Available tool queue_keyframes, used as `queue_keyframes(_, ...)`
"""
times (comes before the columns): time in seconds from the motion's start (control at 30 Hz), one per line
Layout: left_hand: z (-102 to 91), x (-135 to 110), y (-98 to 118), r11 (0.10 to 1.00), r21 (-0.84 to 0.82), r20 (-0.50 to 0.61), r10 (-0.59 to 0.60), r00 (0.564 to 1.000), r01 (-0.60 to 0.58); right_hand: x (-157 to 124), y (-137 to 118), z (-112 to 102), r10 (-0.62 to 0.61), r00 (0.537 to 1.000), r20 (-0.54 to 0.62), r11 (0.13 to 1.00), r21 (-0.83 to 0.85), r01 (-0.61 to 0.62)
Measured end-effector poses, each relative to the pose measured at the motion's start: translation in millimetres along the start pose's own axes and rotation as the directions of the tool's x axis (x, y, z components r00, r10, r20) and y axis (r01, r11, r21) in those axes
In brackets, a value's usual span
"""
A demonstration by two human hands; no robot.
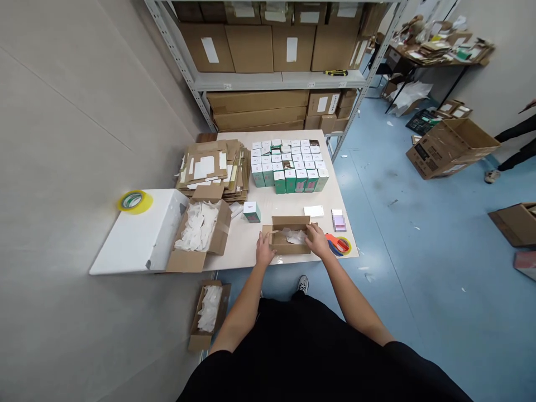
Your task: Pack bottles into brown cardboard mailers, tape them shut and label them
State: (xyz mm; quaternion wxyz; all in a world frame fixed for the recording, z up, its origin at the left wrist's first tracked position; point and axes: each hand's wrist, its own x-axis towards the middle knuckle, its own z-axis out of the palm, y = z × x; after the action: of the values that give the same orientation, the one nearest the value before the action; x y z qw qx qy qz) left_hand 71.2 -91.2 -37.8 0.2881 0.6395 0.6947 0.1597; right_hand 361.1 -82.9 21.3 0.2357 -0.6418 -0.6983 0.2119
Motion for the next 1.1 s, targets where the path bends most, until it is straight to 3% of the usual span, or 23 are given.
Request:
queue_keyframes(0.23, -7.5, -3.1, 12.9, 0.996, -0.040, -0.083, 0.073, 0.994, -0.077, -15.3, 24.4, 1.0, 0.078, 0.994, -0.077, 0.997, 0.019, -0.077)
queue_keyframes(0.43, -5.9, -9.4, 23.0, 0.969, -0.015, 0.029, 0.247, 0.969, -0.246, -27.5, 34.7, 7.0, 0.172, 0.982, -0.071, 0.985, 0.025, -0.171)
queue_keyframes(0.67, -0.2, -9.8, 17.8, 0.977, -0.003, 0.063, 0.214, 0.975, -0.214, -33.2, 40.6, 8.6, 0.196, 0.978, -0.070, 0.980, 0.036, -0.194)
queue_keyframes(0.9, -7.9, -7.2, 21.4, 0.990, 0.019, 0.048, 0.139, 0.989, -0.140, -31.8, 38.3, 10.6, 0.196, 0.980, -0.035, 0.980, 0.047, -0.195)
queue_keyframes(1.1, -12.7, -5.8, 15.1, 0.995, 0.088, -0.095, 0.046, 0.994, -0.038, -25.0, 30.8, 11.0, 0.161, 0.987, -0.020, 0.986, 0.058, -0.159)
